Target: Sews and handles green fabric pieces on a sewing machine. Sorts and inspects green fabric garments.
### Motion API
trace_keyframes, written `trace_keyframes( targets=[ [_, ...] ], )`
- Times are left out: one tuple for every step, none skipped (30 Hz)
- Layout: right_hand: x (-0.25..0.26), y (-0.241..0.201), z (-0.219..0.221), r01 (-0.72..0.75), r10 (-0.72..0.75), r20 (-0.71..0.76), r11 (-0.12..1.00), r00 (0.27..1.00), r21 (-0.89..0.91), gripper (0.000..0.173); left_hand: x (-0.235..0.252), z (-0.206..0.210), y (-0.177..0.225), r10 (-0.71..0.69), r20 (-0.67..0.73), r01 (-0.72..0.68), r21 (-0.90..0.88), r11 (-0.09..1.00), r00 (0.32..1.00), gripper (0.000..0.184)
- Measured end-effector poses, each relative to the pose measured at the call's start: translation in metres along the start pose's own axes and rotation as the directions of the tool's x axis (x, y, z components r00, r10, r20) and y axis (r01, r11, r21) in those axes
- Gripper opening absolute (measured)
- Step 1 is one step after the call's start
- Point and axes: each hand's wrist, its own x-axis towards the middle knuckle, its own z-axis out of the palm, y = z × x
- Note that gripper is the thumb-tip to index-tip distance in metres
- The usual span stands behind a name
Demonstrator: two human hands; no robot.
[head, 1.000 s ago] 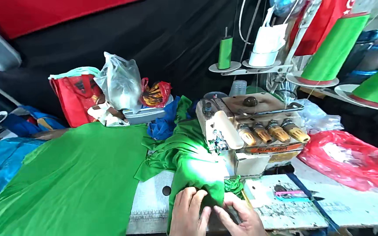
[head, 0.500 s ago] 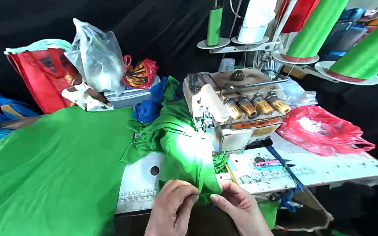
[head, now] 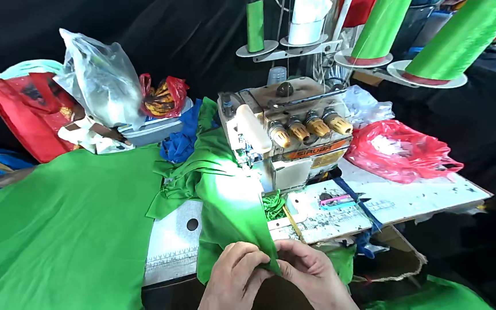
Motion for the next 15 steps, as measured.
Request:
trace_keyframes(
  targets=[
    [0.0,0.0,-0.001,-0.004,0.004,-0.009,1.0,1.0,-0.001,0.02,0.0,-0.001,0.001,0.001,0.008,0.0,-0.009,1.0,1.0,0.013],
    [-0.001,0.0,-0.001,-0.012,0.012,-0.021,1.0,1.0,-0.001,0.018,0.0,-0.002,0.002,0.001,0.013,-0.001,-0.016,1.0,1.0,0.012],
    [-0.001,0.0,-0.001,-0.022,0.022,-0.031,1.0,0.999,-0.002,0.017,0.0,-0.003,0.004,0.004,0.015,-0.004,-0.014,1.0,1.0,0.012],
    [-0.002,-0.001,-0.002,-0.028,0.028,-0.033,1.0,0.999,0.002,0.016,0.0,-0.004,0.005,0.013,0.017,-0.014,0.001,1.0,1.0,0.012],
    [-0.003,-0.002,-0.002,-0.032,0.033,-0.032,0.999,0.999,0.008,0.015,0.0,-0.005,0.006,0.029,0.021,-0.03,0.019,0.999,0.999,0.013],
    [-0.005,-0.002,-0.003,-0.04,0.041,-0.028,0.999,0.999,0.016,0.014,0.0,-0.005,0.006,0.053,0.026,-0.055,0.052,0.997,0.998,0.014],
    [-0.006,-0.003,-0.004,-0.05,0.05,-0.02,0.998,0.999,0.023,0.014,-0.001,-0.005,0.006,0.079,0.032,-0.082,0.094,0.992,0.996,0.014],
    [-0.007,-0.003,-0.005,-0.057,0.057,-0.012,0.998,0.998,0.029,0.015,-0.002,-0.004,0.006,0.103,0.034,-0.107,0.14,0.984,0.994,0.013],
    [-0.008,-0.003,-0.005,-0.065,0.065,-0.007,0.997,0.998,0.031,0.016,-0.003,-0.003,0.005,0.123,0.032,-0.127,0.186,0.974,0.992,0.013],
    [-0.01,-0.004,-0.006,-0.074,0.074,-0.003,0.997,0.997,0.031,0.017,-0.003,-0.001,0.004,0.142,0.026,-0.144,0.227,0.963,0.99,0.012],
    [-0.011,-0.004,-0.006,-0.08,0.08,0.003,0.996,0.997,0.028,0.018,-0.004,0.0,0.003,0.157,0.021,-0.157,0.261,0.952,0.987,0.011],
    [-0.011,-0.003,-0.007,-0.083,0.083,0.003,0.996,0.997,0.023,0.019,-0.005,0.002,0.002,0.169,0.022,-0.168,0.289,0.943,0.985,0.01],
    [-0.012,-0.004,-0.008,-0.087,0.087,-0.002,0.996,0.996,0.021,0.021,-0.005,0.004,0.002,0.177,0.027,-0.177,0.314,0.933,0.984,0.011],
    [-0.012,-0.004,-0.008,-0.087,0.087,-0.008,0.996,0.996,0.031,0.021,-0.005,0.005,0.002,0.184,0.031,-0.184,0.338,0.923,0.982,0.012],
    [-0.013,-0.003,-0.008,-0.078,0.079,-0.013,0.996,0.997,0.042,0.019,-0.006,0.007,0.002,0.19,0.035,-0.19,0.358,0.914,0.981,0.012]
  ],
)
